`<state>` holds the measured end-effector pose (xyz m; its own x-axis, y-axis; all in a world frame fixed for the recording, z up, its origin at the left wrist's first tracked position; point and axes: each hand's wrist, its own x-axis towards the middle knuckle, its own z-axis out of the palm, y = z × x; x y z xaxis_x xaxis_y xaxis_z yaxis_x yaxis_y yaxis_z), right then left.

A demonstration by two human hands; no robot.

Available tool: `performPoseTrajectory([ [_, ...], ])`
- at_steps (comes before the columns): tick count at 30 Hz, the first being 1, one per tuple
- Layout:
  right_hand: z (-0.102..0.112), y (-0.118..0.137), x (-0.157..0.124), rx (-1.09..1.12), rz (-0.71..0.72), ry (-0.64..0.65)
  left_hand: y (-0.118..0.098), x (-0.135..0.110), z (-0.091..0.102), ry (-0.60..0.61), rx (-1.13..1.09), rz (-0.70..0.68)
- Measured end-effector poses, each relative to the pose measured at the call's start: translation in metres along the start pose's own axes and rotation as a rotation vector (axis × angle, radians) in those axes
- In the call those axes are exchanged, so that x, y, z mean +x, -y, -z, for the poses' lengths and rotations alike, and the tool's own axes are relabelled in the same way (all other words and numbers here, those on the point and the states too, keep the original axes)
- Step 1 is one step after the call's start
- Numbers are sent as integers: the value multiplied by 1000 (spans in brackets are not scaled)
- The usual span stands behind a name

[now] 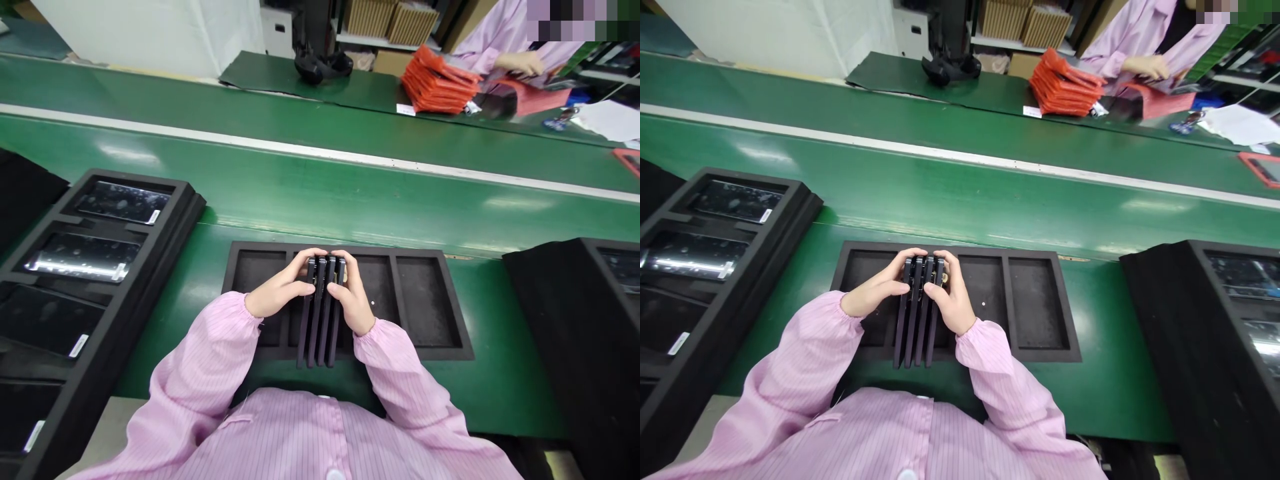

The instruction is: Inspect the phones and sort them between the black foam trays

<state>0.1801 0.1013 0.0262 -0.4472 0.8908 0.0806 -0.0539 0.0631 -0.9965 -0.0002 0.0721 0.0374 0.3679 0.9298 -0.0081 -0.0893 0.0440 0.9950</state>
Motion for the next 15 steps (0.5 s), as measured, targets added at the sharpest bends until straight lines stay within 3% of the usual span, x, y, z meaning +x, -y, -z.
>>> performPoseTrajectory([
  [10, 0, 1, 2, 23, 15, -25, 0, 2, -2, -30, 39, -11],
  [15, 1, 1, 1, 8, -5, -28, 2, 4, -8, -107, 60, -17],
])
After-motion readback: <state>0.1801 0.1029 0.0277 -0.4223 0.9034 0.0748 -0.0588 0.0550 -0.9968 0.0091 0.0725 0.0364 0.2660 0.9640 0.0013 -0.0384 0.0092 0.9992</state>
